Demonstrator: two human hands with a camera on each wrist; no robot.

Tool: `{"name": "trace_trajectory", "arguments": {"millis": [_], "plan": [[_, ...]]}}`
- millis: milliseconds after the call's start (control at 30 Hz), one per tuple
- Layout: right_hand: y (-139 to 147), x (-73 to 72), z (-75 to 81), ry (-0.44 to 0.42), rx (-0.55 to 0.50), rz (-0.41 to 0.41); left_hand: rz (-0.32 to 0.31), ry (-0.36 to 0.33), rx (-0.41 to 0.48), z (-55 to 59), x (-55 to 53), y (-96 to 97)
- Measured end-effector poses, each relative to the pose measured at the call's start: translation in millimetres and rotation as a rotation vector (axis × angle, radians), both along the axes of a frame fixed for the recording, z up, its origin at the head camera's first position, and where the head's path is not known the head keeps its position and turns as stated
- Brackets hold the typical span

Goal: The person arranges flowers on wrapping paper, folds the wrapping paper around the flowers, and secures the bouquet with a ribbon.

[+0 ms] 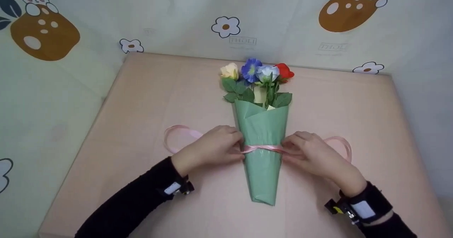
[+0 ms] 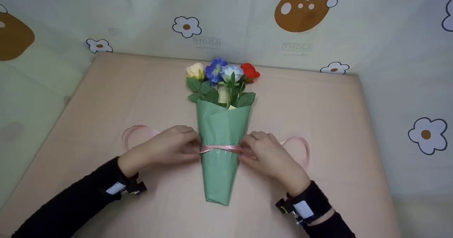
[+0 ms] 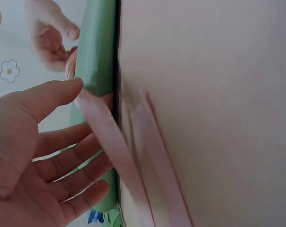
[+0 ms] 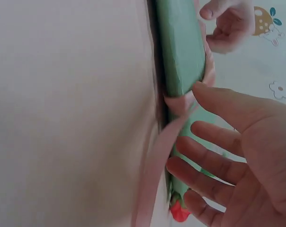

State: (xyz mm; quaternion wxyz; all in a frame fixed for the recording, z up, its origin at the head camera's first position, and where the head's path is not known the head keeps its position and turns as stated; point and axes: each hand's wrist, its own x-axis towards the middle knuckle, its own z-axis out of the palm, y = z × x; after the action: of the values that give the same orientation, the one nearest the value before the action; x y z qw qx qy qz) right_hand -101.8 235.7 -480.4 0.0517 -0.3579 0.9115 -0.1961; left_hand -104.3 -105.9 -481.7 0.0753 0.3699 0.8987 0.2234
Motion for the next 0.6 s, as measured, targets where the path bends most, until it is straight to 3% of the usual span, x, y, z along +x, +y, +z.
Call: {"name": "trace_trajectory", "arguments": {"millis": [200, 400, 600], "plan": [[-12, 0.9, -10.6, 0.003, -0.067, 0.044, -0.020, 0.048, -0.015, -3.7, 3.4, 15.6], [-12, 0.2, -13.9, -0.081, -0.097, 0.028, -0.039, 0.068, -0.010, -8.6, 4.8, 16.2], [-2, -0.8, -12.7, -0.046, -0.089, 0.039, -0.058, 0.010, 0.027, -11.5, 0.4, 7.1]]}}
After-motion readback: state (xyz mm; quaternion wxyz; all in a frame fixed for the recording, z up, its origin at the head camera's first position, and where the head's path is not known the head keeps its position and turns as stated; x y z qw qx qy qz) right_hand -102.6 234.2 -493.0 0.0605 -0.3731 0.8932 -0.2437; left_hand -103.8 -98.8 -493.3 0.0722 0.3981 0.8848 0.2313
